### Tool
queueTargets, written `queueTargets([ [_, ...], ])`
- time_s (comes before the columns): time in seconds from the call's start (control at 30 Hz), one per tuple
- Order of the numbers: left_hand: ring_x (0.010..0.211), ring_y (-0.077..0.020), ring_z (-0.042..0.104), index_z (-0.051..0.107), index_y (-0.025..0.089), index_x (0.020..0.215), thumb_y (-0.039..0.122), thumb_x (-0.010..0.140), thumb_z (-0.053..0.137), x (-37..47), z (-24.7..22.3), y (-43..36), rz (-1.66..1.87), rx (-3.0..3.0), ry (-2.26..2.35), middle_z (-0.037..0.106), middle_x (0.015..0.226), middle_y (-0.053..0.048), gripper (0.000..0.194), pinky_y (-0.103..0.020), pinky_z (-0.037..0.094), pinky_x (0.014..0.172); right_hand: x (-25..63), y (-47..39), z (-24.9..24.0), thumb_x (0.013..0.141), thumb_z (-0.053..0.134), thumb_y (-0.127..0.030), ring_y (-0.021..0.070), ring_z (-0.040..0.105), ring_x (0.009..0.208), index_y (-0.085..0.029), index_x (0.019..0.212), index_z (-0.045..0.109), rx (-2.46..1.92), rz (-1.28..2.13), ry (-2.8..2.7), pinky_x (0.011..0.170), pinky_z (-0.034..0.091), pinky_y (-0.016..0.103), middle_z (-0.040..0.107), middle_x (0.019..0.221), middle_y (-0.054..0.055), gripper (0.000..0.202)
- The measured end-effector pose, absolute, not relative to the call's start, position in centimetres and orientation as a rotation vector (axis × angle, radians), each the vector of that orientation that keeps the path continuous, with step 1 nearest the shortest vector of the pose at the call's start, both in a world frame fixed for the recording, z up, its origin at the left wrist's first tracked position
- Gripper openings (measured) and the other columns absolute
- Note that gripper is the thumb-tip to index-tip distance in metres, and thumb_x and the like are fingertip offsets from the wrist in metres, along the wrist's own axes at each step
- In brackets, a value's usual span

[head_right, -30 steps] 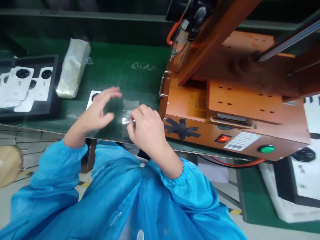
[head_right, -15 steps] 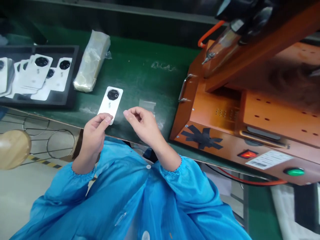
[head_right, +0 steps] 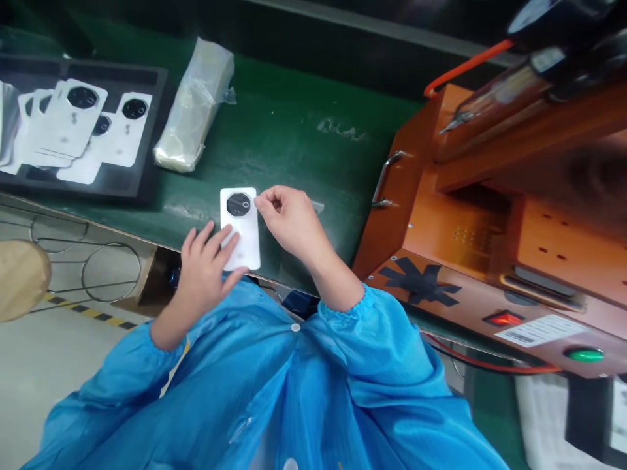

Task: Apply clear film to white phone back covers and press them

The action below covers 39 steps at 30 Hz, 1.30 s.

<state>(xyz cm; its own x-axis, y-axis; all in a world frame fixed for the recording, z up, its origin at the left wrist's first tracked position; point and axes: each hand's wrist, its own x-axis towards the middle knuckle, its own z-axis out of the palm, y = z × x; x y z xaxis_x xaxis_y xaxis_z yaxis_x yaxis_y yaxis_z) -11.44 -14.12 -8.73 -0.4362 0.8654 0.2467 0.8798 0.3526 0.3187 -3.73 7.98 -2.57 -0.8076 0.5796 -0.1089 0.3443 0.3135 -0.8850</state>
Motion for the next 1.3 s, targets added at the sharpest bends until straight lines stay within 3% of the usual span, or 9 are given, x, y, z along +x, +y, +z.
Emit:
queueTargets([
  [0.13, 0.161, -0.0439, 0.038, 0.057, 0.016, 0.157, 0.058, 0.105, 0.061, -8.3, -9.6, -14.5, -0.674, -1.597, -2.524, 0.059, 0.162, -0.018, 0.068, -0.064, 0.019, 0.134, -5.2, 7.4, -3.5, 0.098, 0.063, -0.027, 0.0118, 0.042, 0.062, -0.018, 0.076, 0.063, -0.858, 1.497, -2.482, 0.064, 0.030, 0.031, 0.053, 0.065, -0.004, 0.024],
  [0.33, 0.162, -0.0399, 0.039, 0.056, 0.019, 0.158, 0.059, 0.104, 0.061, -8.9, -9.9, -14.5, -0.743, -1.610, -2.506, 0.059, 0.163, -0.014, 0.068, -0.058, 0.018, 0.136, -6.2, 7.6, -4.2, 0.098, 0.063, -0.024, 0.0126, 0.044, 0.062, -0.020, 0.070, 0.058, -0.848, 1.404, -2.608, 0.065, 0.030, 0.031, 0.054, 0.065, -0.003, 0.028],
  [0.8, 0.162, -0.0394, 0.039, 0.056, 0.018, 0.159, 0.059, 0.104, 0.062, -8.9, -10.3, -14.6, -0.770, -1.594, -2.488, 0.060, 0.162, -0.015, 0.069, -0.056, 0.017, 0.136, -6.5, 7.5, -4.5, 0.099, 0.063, -0.026, 0.0160, 0.057, 0.071, -0.018, 0.080, 0.068, -0.926, 1.153, -2.751, 0.069, 0.036, 0.032, 0.070, 0.079, 0.003, 0.021],
  [1.3, 0.163, -0.0385, 0.037, 0.052, 0.021, 0.162, 0.057, 0.103, 0.065, -9.0, -10.2, -14.6, -0.776, -1.607, -2.496, 0.059, 0.162, -0.014, 0.071, -0.056, 0.018, 0.136, -7.0, 6.8, -4.2, 0.095, 0.065, -0.022, 0.0188, 0.064, 0.074, -0.019, 0.080, 0.072, -1.036, 0.995, -2.783, 0.074, 0.045, 0.032, 0.072, 0.077, 0.004, 0.017],
])
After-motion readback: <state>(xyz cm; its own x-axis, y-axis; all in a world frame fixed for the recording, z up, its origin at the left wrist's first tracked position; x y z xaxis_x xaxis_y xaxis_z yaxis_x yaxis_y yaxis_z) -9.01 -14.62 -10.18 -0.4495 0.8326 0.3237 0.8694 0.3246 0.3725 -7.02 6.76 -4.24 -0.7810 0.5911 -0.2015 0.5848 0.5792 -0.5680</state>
